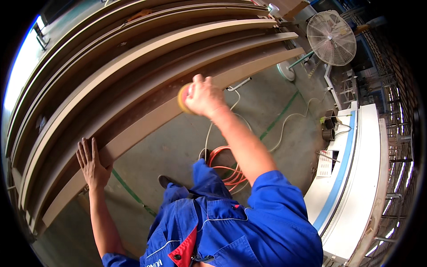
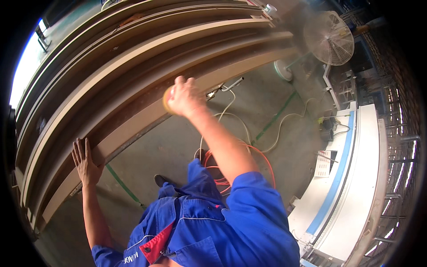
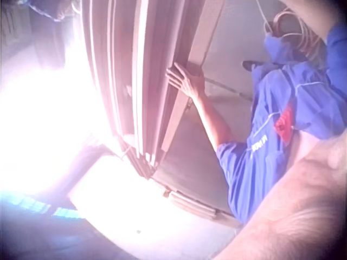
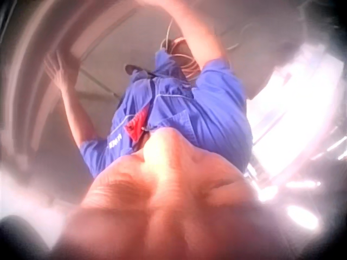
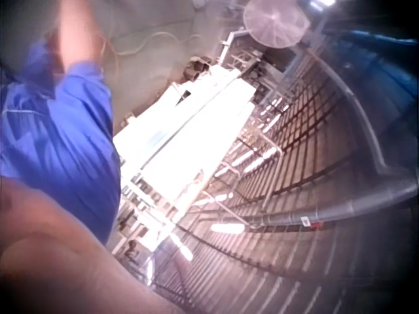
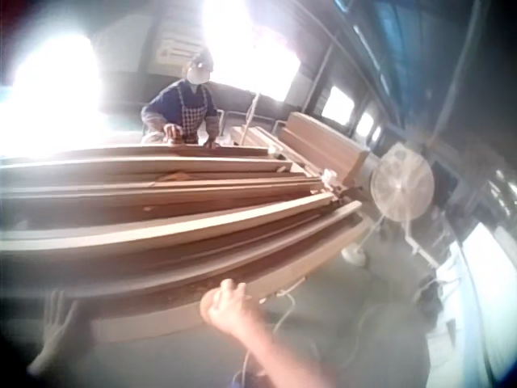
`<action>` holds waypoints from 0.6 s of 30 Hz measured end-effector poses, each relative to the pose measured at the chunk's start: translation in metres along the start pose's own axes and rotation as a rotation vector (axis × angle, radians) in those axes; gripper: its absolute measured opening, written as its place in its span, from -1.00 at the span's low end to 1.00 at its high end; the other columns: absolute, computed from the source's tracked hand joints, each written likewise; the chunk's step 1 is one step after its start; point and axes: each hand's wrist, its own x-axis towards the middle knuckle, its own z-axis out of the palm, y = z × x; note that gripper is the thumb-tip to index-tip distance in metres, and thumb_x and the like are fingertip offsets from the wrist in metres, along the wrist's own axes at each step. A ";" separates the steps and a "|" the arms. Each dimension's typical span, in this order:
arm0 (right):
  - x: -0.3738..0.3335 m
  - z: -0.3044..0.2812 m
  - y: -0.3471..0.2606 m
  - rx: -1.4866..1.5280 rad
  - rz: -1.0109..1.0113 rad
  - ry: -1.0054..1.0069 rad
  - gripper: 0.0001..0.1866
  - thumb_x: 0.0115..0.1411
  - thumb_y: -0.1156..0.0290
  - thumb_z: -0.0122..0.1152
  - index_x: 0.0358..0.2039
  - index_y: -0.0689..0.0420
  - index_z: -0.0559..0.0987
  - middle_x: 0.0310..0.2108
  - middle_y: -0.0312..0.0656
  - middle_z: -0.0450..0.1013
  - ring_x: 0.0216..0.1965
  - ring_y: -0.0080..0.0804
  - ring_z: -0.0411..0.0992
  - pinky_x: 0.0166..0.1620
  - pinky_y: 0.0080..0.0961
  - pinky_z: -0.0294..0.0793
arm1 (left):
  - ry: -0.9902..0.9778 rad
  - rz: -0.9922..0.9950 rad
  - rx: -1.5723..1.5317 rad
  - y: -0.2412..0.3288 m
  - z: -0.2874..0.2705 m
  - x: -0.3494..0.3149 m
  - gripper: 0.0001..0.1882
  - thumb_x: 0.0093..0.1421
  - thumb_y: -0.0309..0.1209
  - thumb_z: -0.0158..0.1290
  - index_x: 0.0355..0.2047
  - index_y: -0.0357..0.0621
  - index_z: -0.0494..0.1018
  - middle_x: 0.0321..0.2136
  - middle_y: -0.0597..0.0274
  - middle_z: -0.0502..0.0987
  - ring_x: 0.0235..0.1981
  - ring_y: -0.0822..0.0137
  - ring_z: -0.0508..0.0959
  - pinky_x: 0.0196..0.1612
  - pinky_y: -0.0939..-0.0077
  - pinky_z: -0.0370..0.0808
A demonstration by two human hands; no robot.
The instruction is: The person sands curved wooden planks using a handheld orbital sander. They then apply glue to the edges of the planks and use a pneumatic nail gun to fasten them together, forming a curved wooden structure. The person continues to sand the assembled sections to smooth the surface.
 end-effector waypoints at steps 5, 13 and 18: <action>0.058 -0.034 0.101 -0.006 0.130 0.037 -0.42 0.20 0.09 0.28 0.14 0.12 0.40 0.10 0.22 0.46 0.11 0.14 0.57 0.17 -0.05 0.61 | 0.030 0.079 -0.041 0.065 0.006 0.038 0.20 -0.06 -0.23 0.50 0.55 -0.08 0.10 0.55 -0.08 0.08 0.58 -0.08 0.02 0.61 -0.07 -0.07; 0.155 -0.067 0.252 -0.034 0.204 0.058 -0.42 0.21 0.09 0.18 0.18 0.09 0.41 0.13 0.27 0.46 0.16 0.22 0.53 0.22 0.02 0.56 | -0.052 0.119 -0.104 0.232 0.020 0.125 0.15 -0.11 0.05 0.51 0.45 -0.02 0.28 0.43 0.01 0.30 0.48 -0.03 0.22 0.53 -0.01 0.12; 0.201 -0.089 0.342 0.029 0.237 0.107 -0.52 0.12 0.05 0.30 -0.03 0.02 0.47 0.01 0.07 0.57 0.10 0.11 0.55 0.19 -0.02 0.53 | -0.004 0.081 -0.064 0.243 0.025 0.124 0.02 -0.14 0.13 0.49 0.34 0.09 0.46 0.14 0.10 0.46 0.22 0.00 0.43 0.31 0.03 0.36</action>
